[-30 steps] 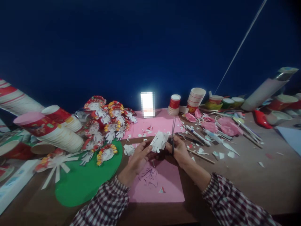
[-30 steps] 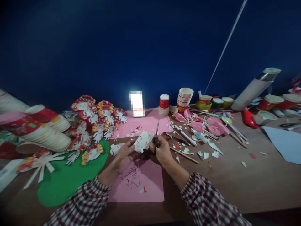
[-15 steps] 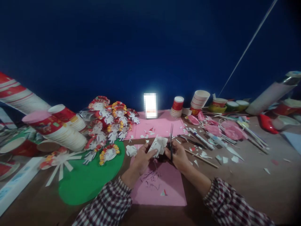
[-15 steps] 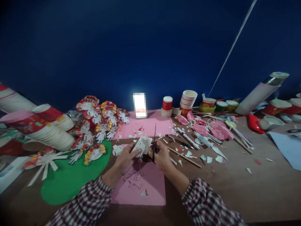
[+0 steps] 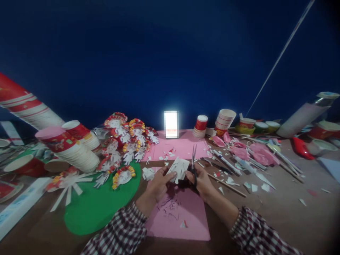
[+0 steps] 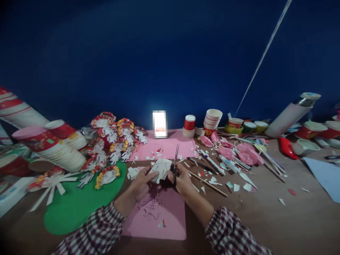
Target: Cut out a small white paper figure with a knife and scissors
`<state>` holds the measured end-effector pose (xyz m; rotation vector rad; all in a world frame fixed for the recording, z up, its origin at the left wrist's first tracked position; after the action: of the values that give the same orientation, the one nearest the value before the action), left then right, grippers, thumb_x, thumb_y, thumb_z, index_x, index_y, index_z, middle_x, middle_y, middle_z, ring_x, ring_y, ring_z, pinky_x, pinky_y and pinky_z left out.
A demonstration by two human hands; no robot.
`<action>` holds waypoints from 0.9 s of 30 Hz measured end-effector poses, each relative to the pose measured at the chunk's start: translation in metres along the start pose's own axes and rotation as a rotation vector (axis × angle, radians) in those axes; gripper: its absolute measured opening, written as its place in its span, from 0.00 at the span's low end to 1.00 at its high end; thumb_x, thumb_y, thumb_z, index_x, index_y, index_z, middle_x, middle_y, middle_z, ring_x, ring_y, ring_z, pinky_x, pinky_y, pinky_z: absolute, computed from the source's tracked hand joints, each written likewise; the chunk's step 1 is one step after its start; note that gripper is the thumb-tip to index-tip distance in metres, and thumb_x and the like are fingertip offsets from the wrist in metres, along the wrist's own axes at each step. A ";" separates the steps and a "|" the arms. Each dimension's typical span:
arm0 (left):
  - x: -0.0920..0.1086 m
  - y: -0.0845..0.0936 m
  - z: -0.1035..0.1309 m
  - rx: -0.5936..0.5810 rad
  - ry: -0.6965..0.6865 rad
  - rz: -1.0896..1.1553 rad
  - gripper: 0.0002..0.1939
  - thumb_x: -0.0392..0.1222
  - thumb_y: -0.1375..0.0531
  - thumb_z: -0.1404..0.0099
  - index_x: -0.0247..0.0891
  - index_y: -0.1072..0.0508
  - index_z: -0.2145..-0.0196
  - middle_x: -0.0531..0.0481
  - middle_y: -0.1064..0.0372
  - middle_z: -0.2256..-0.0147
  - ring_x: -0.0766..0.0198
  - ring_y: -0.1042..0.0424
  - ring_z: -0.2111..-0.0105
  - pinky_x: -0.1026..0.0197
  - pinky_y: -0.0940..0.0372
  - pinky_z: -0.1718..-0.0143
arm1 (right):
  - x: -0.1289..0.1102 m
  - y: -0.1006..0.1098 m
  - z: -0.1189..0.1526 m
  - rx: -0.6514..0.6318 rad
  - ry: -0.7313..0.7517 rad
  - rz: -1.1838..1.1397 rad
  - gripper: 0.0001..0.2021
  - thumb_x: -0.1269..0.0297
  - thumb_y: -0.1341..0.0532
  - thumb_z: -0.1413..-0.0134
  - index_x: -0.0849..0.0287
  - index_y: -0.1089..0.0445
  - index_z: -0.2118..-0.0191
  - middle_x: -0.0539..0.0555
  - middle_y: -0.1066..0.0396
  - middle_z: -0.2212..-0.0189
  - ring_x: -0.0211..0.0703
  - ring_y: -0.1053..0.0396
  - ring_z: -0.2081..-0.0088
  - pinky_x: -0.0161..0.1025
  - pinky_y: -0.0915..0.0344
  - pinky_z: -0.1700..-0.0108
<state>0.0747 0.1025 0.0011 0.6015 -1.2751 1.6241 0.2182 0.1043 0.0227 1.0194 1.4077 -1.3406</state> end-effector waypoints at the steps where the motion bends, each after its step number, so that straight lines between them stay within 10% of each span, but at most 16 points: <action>1: 0.000 0.000 0.000 -0.010 0.003 0.012 0.25 0.42 0.26 0.57 0.34 0.28 0.62 0.49 0.26 0.72 0.66 0.29 0.77 0.63 0.33 0.76 | 0.002 -0.001 0.001 -0.008 -0.018 -0.026 0.17 0.55 0.29 0.60 0.58 0.31 0.66 0.47 0.34 0.79 0.33 0.43 0.80 0.32 0.44 0.78; 27: 0.007 0.002 0.004 0.005 -0.053 -0.004 0.27 0.37 0.27 0.59 0.32 0.27 0.59 0.46 0.25 0.66 0.64 0.26 0.71 0.63 0.31 0.70 | 0.000 -0.001 0.004 -0.046 0.012 0.022 0.19 0.54 0.29 0.59 0.58 0.32 0.64 0.47 0.33 0.78 0.36 0.38 0.77 0.34 0.40 0.75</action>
<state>0.0689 0.1019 0.0070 0.6539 -1.3073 1.6182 0.2174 0.0999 0.0232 1.0109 1.4258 -1.2822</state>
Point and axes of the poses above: each hand's wrist, its own z-axis away from the middle knuckle, its own y-axis out of the back of the hand, x = y × z, the point moved 6 cm from there along -z, towards the middle knuckle
